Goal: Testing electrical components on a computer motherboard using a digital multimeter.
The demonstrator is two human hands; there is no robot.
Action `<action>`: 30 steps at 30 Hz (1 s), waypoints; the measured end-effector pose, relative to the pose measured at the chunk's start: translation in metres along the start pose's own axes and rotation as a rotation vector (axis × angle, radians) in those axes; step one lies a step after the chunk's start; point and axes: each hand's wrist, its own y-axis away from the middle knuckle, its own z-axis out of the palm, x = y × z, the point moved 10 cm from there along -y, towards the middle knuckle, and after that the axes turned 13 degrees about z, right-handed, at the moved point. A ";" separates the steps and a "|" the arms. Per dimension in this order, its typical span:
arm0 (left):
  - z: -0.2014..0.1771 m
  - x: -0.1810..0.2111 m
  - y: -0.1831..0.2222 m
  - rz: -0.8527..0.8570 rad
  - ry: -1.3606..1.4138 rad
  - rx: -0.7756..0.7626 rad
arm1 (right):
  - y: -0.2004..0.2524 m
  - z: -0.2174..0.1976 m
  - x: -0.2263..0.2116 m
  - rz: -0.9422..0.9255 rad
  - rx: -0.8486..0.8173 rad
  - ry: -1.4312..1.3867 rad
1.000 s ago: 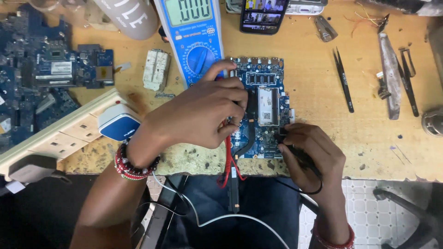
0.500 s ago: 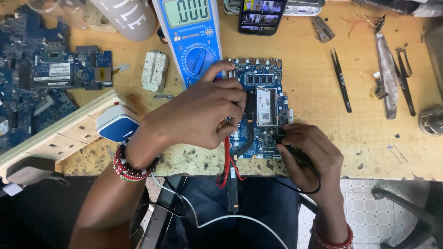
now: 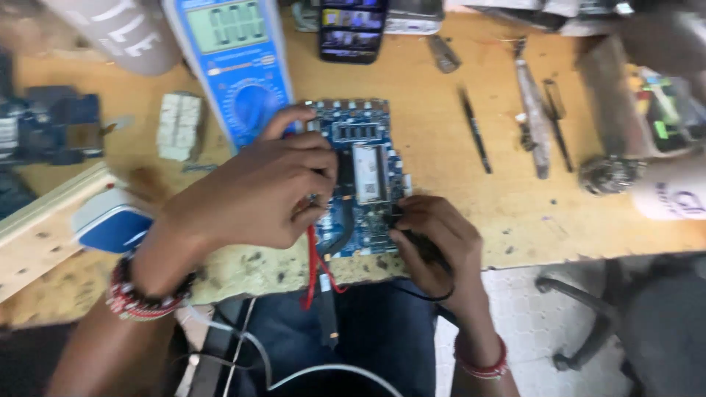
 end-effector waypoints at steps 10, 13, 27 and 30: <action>0.075 -0.068 0.021 -0.300 -0.185 -0.344 | 0.002 -0.017 0.003 0.035 -0.022 -0.039; 0.077 -0.073 0.021 -0.300 -0.195 -0.308 | 0.005 -0.017 0.010 0.042 -0.007 -0.039; 0.059 -0.051 -0.010 -0.295 -0.077 -0.333 | 0.008 -0.030 0.006 0.019 -0.002 -0.029; 0.025 -0.021 -0.024 -0.047 -0.001 -0.001 | 0.007 -0.028 0.008 0.015 0.000 -0.043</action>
